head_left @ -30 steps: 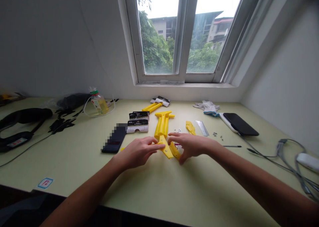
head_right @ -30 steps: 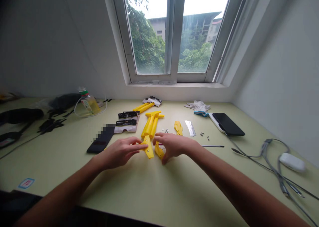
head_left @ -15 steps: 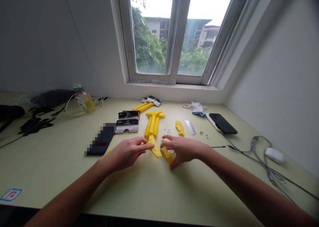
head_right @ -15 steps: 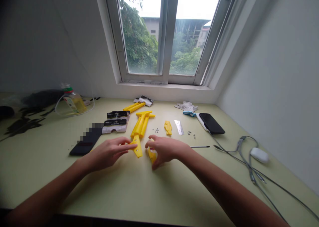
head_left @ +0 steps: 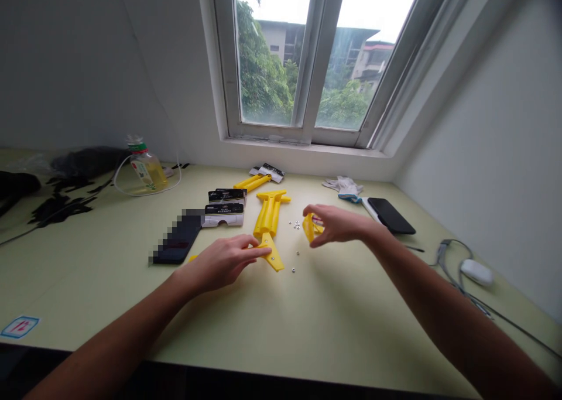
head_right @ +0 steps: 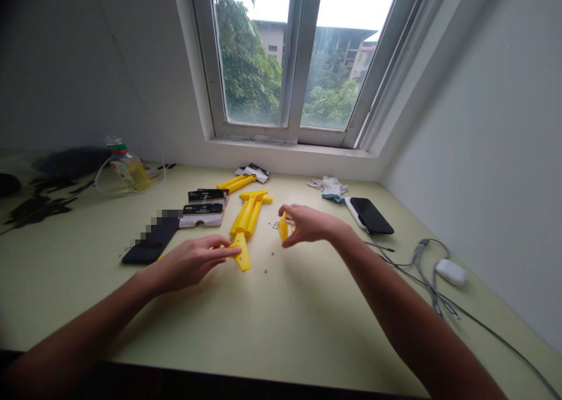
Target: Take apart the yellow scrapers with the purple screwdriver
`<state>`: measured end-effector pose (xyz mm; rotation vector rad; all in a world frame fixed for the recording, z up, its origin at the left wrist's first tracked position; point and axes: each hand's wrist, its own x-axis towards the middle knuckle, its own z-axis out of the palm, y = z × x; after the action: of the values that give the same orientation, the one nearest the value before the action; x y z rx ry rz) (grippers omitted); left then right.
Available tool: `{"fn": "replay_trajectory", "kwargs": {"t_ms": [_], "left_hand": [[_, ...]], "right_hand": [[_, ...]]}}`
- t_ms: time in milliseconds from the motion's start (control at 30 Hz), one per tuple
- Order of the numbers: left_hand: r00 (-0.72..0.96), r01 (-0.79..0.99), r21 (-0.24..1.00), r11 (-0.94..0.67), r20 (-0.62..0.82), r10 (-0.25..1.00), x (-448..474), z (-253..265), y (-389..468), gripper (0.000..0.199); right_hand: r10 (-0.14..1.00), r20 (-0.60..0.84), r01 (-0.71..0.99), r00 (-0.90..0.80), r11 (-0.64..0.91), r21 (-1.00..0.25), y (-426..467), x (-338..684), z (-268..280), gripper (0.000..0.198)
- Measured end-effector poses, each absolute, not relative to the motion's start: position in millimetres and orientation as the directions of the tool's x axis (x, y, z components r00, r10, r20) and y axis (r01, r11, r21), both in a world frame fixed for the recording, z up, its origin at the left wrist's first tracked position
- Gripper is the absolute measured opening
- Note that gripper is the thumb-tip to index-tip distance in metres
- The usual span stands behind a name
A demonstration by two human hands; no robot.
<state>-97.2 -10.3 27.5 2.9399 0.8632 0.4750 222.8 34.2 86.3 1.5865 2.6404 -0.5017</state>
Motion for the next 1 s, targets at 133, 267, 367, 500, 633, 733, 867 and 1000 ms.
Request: {"fn": "replay_trajectory", "kwargs": {"t_ms": [133, 267, 367, 500, 633, 733, 867, 1000], "left_hand": [[0.803, 0.520, 0.133, -0.843, 0.259, 0.536, -95, 26, -12, 0.039], [0.810, 0.520, 0.134, -0.843, 0.234, 0.537, -93, 25, -12, 0.039], [0.813, 0.519, 0.132, -0.844, 0.228, 0.535, -92, 25, -11, 0.039], [0.812, 0.520, 0.126, -0.845, 0.234, 0.535, -92, 26, -12, 0.039], [0.816, 0.516, 0.119, -0.848, 0.235, 0.529, -91, 28, -14, 0.039], [0.810, 0.522, 0.102, -0.847, 0.253, 0.530, -92, 29, -15, 0.040], [0.811, 0.513, 0.097, -0.853, 0.272, 0.518, -93, 29, -17, 0.044], [0.814, 0.502, 0.101, -0.859, 0.279, 0.509, -94, 29, -17, 0.046]], "right_hand": [[0.890, -0.317, 0.944, -0.327, 0.294, -0.147, 75, 252, 91, 0.081], [0.878, -0.362, 0.950, -0.312, 0.284, -0.131, 93, 256, 78, 0.084], [0.874, -0.373, 0.950, -0.312, 0.281, -0.135, 97, 256, 73, 0.086], [0.879, -0.342, 0.943, -0.333, 0.298, -0.150, 94, 257, 77, 0.082], [0.868, -0.222, 0.894, -0.444, 0.413, -0.176, 64, 243, 73, 0.051], [0.781, -0.174, 0.798, -0.599, 0.566, -0.207, 20, 221, 62, 0.033], [0.731, -0.092, 0.736, -0.677, 0.666, -0.120, -46, 199, 49, 0.042], [0.757, -0.151, 0.769, -0.636, 0.638, -0.037, -80, 198, 42, 0.060]]}}
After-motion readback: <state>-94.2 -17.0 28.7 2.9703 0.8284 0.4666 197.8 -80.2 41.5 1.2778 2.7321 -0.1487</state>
